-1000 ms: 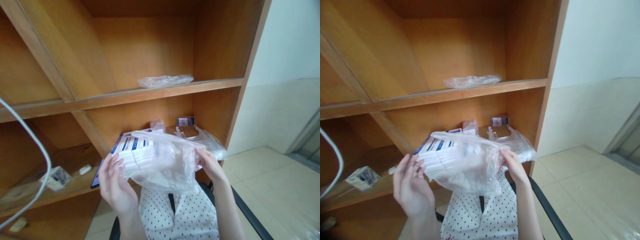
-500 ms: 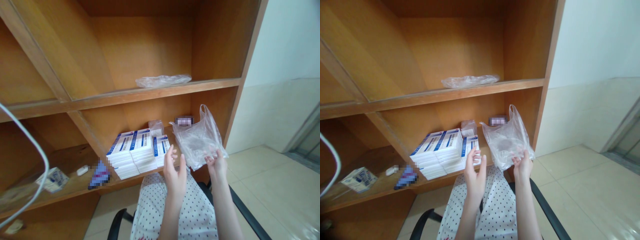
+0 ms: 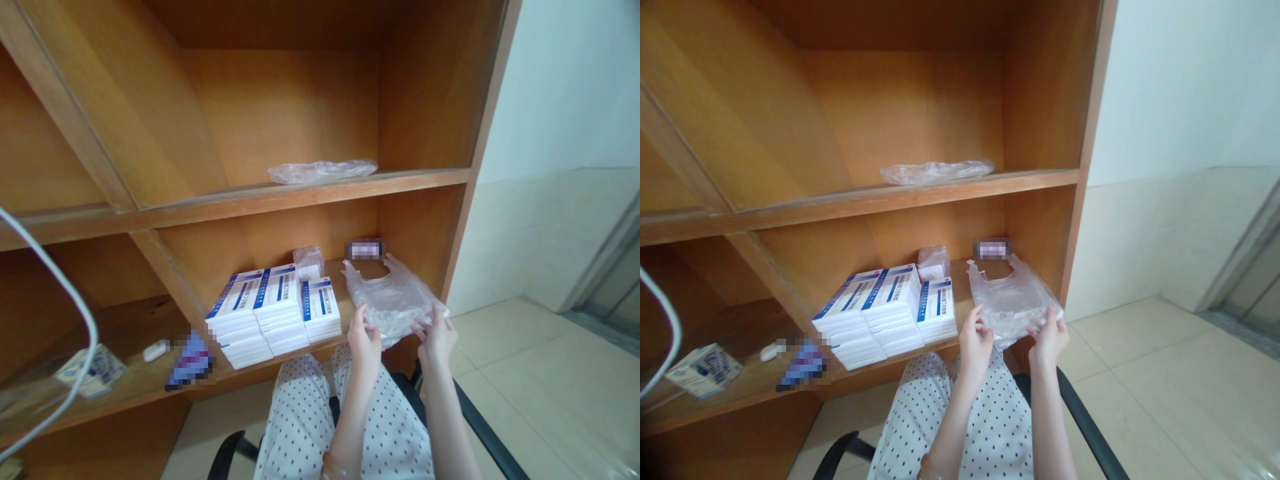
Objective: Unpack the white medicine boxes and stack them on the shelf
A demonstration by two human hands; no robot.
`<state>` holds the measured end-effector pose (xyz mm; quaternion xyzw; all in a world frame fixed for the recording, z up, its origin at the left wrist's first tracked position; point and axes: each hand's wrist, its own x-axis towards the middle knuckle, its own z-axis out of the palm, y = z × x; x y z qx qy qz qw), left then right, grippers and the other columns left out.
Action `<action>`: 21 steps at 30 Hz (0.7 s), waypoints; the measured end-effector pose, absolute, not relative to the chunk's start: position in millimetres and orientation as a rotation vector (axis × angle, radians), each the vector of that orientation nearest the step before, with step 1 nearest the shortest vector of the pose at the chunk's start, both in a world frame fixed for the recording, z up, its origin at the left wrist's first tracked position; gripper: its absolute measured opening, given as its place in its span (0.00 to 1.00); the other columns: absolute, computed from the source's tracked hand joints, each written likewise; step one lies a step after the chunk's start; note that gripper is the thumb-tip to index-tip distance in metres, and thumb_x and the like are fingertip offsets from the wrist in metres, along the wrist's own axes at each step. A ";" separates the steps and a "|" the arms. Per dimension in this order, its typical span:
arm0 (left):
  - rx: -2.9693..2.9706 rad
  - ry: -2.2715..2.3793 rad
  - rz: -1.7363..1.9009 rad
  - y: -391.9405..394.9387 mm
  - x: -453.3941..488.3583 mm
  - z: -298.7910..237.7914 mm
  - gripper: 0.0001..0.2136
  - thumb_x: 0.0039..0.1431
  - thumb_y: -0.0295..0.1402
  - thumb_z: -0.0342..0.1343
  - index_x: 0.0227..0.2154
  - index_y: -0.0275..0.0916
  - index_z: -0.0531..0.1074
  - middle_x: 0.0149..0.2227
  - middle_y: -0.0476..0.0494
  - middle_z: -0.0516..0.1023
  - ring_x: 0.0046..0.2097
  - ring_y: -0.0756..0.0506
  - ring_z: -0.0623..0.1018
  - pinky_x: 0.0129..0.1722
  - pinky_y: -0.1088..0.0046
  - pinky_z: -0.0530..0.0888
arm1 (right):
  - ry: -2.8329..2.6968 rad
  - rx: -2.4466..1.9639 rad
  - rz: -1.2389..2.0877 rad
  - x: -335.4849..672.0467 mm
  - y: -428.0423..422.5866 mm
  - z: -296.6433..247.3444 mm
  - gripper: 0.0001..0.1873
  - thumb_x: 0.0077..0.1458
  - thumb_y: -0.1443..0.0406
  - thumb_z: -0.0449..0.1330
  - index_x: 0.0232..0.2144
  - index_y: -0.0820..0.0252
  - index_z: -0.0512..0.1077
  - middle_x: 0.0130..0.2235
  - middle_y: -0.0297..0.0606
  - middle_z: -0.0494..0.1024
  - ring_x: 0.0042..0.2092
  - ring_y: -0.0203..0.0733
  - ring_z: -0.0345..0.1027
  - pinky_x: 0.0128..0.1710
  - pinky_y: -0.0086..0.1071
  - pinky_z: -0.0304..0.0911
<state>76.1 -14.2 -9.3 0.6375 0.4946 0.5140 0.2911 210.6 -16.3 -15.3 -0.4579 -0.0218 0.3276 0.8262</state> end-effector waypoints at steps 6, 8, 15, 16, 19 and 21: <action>1.720 1.328 1.319 -8.8 66.1 -7.0 0.26 0.46 0.18 0.51 0.51 0.38 0.64 0.41 0.42 0.72 0.32 0.51 0.72 0.44 0.67 0.71 | -0.121 -1.068 0.511 224.5 -9.8 -28.6 0.19 0.44 0.56 0.58 0.36 0.63 0.71 0.32 0.35 0.72 0.31 0.38 0.66 0.22 0.28 0.63; 1.817 1.372 1.318 -12.4 65.6 -1.5 0.26 0.47 0.20 0.52 0.52 0.37 0.63 0.44 0.39 0.70 0.40 0.46 0.74 0.49 0.63 0.69 | -0.225 -1.168 0.415 222.5 -13.3 -25.4 0.23 0.45 0.56 0.58 0.42 0.63 0.70 0.37 0.41 0.74 0.37 0.44 0.68 0.31 0.34 0.67; 2.243 1.444 1.332 -16.9 81.3 21.8 0.20 0.61 0.31 0.43 0.56 0.36 0.60 0.62 0.35 0.57 0.64 0.40 0.55 0.61 0.58 0.55 | -0.852 -1.569 -0.302 193.0 -22.2 13.6 0.30 0.56 0.58 0.50 0.59 0.65 0.57 0.59 0.53 0.59 0.62 0.55 0.48 0.59 0.51 0.45; 2.292 1.461 1.282 -11.2 85.2 24.3 0.20 0.62 0.32 0.42 0.56 0.35 0.60 0.62 0.35 0.56 0.64 0.40 0.54 0.62 0.58 0.55 | -0.993 -1.568 -0.288 191.5 -15.8 18.6 0.28 0.57 0.59 0.48 0.58 0.64 0.59 0.59 0.51 0.60 0.62 0.54 0.48 0.58 0.50 0.45; 2.404 1.585 1.095 17.6 99.4 30.1 0.22 0.62 0.34 0.41 0.57 0.30 0.60 0.62 0.31 0.57 0.65 0.39 0.53 0.62 0.57 0.53 | -1.425 -1.600 -0.212 195.1 18.6 30.5 0.23 0.58 0.61 0.46 0.52 0.62 0.66 0.59 0.47 0.62 0.62 0.51 0.48 0.58 0.46 0.48; 2.419 1.699 0.958 42.3 109.6 31.8 0.22 0.61 0.34 0.40 0.56 0.29 0.62 0.62 0.29 0.57 0.64 0.37 0.54 0.62 0.56 0.52 | -1.598 -1.658 -0.229 203.4 48.9 35.2 0.23 0.59 0.61 0.46 0.53 0.64 0.66 0.61 0.48 0.59 0.63 0.51 0.45 0.59 0.45 0.46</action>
